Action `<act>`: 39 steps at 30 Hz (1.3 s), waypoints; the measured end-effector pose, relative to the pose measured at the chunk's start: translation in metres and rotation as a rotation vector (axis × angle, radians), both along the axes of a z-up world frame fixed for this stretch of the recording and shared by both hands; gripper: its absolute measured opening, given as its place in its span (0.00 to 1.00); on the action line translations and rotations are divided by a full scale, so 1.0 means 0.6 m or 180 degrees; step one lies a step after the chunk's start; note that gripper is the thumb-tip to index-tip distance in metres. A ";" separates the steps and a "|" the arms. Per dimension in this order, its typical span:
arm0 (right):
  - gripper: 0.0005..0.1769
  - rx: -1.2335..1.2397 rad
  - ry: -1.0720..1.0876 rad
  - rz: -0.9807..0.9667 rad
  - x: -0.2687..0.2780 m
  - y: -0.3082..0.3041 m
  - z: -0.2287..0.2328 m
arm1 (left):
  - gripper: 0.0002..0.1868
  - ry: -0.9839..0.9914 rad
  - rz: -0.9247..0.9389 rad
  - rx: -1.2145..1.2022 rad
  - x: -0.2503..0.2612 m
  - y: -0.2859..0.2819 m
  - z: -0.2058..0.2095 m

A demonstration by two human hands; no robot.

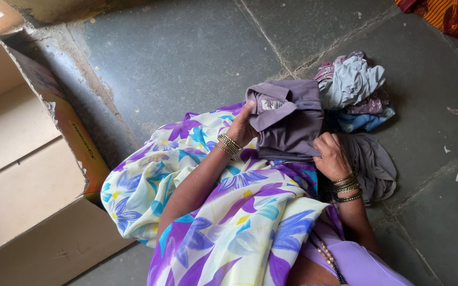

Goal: The person folds a purple shirt on the floor, smoothing and aligning it before folding it into a compact rectangle. The folded shirt is placed aside, and the person then picks up a pair of gray trousers to begin folding them.

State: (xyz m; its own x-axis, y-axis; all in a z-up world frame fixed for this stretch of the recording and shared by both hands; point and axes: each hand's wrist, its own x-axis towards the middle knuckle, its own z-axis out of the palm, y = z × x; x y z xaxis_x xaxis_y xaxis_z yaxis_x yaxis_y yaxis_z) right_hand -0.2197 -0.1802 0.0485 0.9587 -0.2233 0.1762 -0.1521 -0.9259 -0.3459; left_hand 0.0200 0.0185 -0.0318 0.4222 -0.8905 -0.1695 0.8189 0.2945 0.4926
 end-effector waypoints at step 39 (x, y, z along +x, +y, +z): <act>0.14 0.0462 0.0705 0.0218 0.004 -0.015 -0.027 | 0.10 -0.5737 0.0676 0.2089 -0.098 0.096 0.002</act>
